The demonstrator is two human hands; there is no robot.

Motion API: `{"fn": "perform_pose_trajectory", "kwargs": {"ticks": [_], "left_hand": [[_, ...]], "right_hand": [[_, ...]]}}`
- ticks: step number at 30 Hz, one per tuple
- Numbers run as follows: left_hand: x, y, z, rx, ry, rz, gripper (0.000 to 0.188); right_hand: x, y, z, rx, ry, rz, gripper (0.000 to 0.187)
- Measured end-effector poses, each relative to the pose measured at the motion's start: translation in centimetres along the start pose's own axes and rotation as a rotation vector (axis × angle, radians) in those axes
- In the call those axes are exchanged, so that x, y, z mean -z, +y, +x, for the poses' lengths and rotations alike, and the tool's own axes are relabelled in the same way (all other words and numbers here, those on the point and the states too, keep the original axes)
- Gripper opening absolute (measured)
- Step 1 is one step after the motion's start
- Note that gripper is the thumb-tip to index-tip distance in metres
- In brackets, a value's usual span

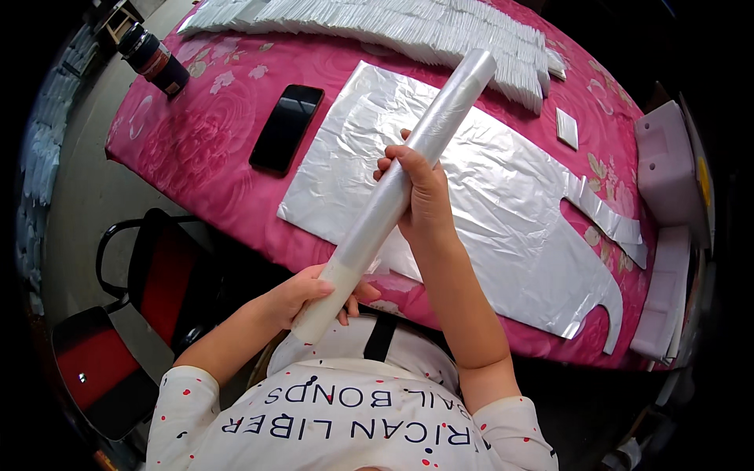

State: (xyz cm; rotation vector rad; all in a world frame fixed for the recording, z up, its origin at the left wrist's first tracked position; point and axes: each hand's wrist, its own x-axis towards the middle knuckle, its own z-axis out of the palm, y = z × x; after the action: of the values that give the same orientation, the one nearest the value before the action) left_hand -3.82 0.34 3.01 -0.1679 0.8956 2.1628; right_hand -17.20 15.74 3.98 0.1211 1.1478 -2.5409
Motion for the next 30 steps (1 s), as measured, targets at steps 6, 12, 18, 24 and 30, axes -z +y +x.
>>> {"fn": "perform_pose_trajectory", "kwargs": {"ticks": [6, 12, 18, 24, 30], "left_hand": [[-1.1, -0.8, 2.0, 0.103, -0.021, 0.192, 0.054], [-2.2, -2.2, 4.7, -0.03, 0.219, 0.357, 0.051], [-1.2, -2.3, 3.3, 0.267, 0.252, 0.54, 0.034], [1.3, -3.5, 0.8, 0.369, 0.168, 0.474, 0.047], [1.3, -3.7, 0.6, 0.391, 0.147, 0.429, 0.04]], "right_hand": [[2.2, -1.6, -3.3, 0.121, -0.013, 0.041, 0.069], [4.2, 0.8, -6.0, 0.13, 0.099, -0.236, 0.056], [9.5, -1.2, -4.1, 0.107, 0.195, -0.303, 0.055], [17.0, -9.6, -1.8, 0.231, 0.408, -0.727, 0.042], [16.6, -10.4, -1.9, -0.123, 0.031, -0.88, 0.021]]}}
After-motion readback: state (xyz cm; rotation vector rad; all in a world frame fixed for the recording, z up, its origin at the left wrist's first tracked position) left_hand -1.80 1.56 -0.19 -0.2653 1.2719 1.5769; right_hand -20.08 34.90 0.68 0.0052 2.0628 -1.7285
